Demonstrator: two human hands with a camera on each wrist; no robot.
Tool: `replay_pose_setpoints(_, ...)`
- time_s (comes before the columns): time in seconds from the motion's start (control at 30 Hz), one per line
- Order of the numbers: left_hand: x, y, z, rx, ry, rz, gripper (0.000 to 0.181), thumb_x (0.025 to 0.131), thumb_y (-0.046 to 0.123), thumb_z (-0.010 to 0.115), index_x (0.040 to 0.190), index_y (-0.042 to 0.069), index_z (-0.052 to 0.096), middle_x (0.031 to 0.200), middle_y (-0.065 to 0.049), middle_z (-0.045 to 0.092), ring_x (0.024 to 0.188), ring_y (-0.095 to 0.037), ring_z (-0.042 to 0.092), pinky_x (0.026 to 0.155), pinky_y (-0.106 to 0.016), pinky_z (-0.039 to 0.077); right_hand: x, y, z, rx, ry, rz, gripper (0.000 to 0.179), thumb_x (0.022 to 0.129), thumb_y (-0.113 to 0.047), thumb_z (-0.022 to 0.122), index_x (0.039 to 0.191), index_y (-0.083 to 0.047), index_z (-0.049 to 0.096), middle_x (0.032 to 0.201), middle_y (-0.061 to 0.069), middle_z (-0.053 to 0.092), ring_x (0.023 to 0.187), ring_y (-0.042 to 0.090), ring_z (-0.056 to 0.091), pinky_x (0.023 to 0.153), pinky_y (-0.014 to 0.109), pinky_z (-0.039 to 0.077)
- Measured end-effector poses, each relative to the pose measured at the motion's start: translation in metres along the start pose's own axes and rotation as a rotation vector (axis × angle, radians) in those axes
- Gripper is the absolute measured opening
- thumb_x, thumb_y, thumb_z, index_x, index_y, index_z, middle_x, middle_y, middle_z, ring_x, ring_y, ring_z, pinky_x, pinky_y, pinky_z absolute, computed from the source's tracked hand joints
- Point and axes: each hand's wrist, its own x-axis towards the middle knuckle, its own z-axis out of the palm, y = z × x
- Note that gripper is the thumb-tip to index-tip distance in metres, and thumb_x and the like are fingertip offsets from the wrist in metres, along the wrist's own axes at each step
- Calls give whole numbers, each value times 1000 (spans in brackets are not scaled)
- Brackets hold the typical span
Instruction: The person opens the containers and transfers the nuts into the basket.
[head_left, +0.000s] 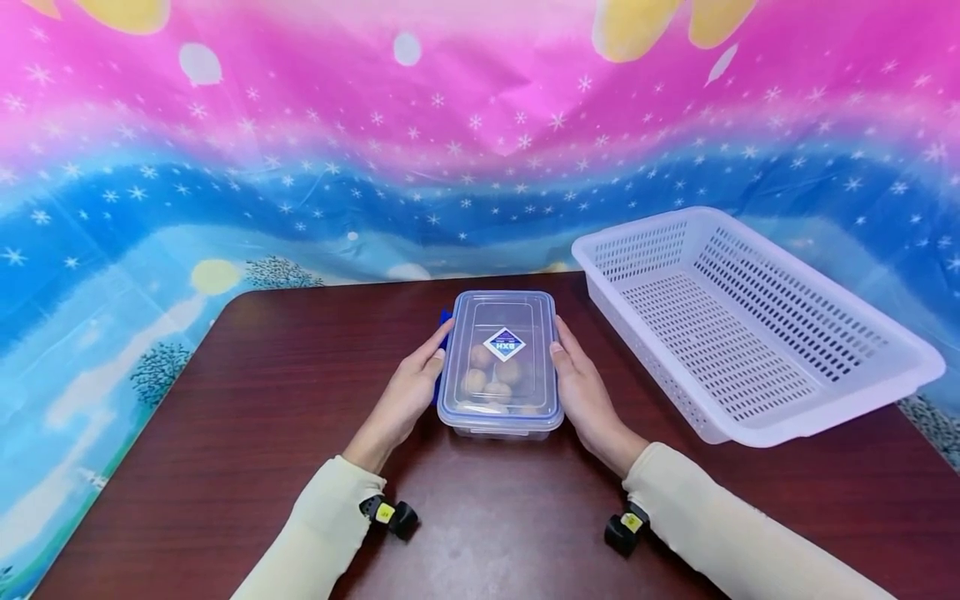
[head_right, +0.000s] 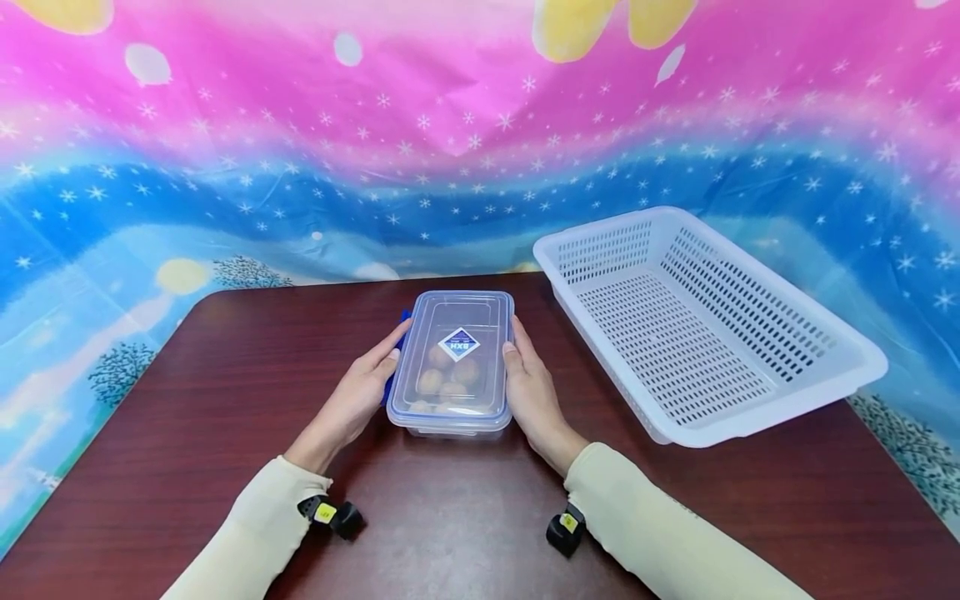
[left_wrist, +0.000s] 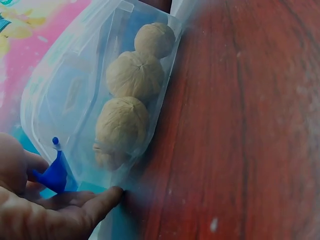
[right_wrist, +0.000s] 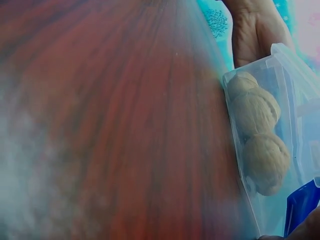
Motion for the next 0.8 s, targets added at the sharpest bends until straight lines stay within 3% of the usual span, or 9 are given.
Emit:
replay_pose_setpoints(0.3, 1, 2, -2, 58, 48, -29, 49, 114, 26, 42, 162, 37, 40, 169, -3, 38, 158, -29, 32, 129, -52, 23, 1, -1, -3, -35, 11, 10, 55, 115, -28, 33, 169, -26, 23, 175, -3, 22, 163, 21, 17, 133, 46, 12)
replay_pose_setpoints(0.57, 3, 1, 0, -87, 14, -19, 50, 115, 17, 38, 164, 25, 39, 168, -14, 36, 150, -30, 45, 115, -52, 44, 2, -1, -5, -64, 19, 14, 55, 115, -28, 36, 168, -24, 26, 174, -2, 26, 162, 21, 19, 132, 46, 15)
replay_pose_setpoints(0.8, 3, 2, 0, -44, 42, -4, 48, 114, 19, 41, 162, 23, 42, 166, -8, 42, 149, -26, 46, 117, -49, 43, 2, -6, -8, -81, 59, 5, 54, 113, -25, 44, 166, -20, 34, 167, 5, 41, 156, 23, 36, 128, 46, 28)
